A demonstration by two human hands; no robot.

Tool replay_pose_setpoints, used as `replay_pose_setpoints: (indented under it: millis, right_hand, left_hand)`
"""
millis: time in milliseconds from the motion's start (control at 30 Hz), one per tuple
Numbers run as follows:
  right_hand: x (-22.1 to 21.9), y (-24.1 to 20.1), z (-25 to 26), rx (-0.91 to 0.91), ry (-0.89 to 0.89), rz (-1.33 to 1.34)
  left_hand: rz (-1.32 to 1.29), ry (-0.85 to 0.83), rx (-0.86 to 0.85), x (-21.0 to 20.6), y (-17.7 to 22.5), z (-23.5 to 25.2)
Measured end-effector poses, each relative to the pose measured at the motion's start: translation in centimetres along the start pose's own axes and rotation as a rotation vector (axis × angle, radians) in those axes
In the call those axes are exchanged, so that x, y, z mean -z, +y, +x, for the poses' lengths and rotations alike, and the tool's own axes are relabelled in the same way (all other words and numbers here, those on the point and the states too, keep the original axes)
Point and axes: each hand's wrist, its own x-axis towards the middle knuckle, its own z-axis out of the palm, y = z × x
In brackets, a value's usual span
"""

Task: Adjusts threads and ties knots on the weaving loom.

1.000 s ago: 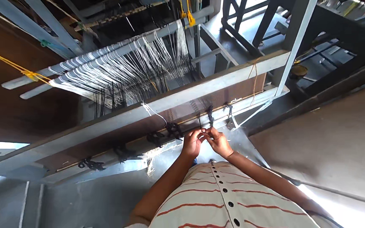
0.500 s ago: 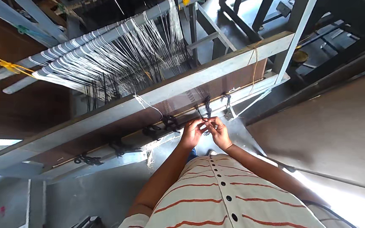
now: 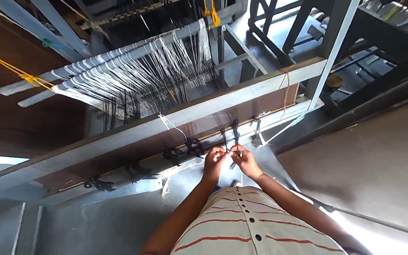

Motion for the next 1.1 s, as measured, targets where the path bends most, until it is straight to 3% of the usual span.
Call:
replay_pose_setpoints:
  millis: [100, 233, 367, 600, 700, 833, 900, 1000, 1100]
  right_hand:
    - [0.4, -0.2, -0.4, -0.088, -0.136, 0.059]
    - [0.8, -0.2, -1.3, -0.170, -0.198, 0.185]
    - [1.5, -0.1, -1.8, -0.187, -0.203, 0.212]
    - [2.1, 0.1, -2.3, -0.203, -0.226, 0.254]
    - [2.0, -0.3, -1.8, -0.251, -0.174, 0.142]
    - [1.7, 0.6, -0.9, -0.261, -0.133, -0.033]
    - [1.4, 1.2, -0.8, -0.229, -0.128, -0.095]
    - [1.3, 1.3, -0.8, -0.185, -0.134, -0.175]
    - [1.6, 1.0, -0.4, -0.174, -0.106, -0.219]
  left_hand:
    - [0.499, -0.086, -0.482, 1.5, -1.8, -1.1]
    - [0.778, -0.312, -0.716, 1.9, -1.3, -2.2]
    - [0.840, -0.460, -0.796, 1.7, -1.0, -2.2]
    - [0.803, -0.481, -0.825, 1.7, -1.0, -1.9]
    - [0.517, -0.295, -0.567, 1.5, -2.2, -2.3]
    - [-0.149, 0.020, 0.229, 0.2, -2.0, -2.9]
    - [-0.455, 0.120, 0.513, 0.0, -1.5, -2.5]
    - [-0.621, 0.173, 0.657, 1.0, -2.1, -2.3]
    - [-0.481, 0.184, 0.769, 2.2, -3.1, -2.6]
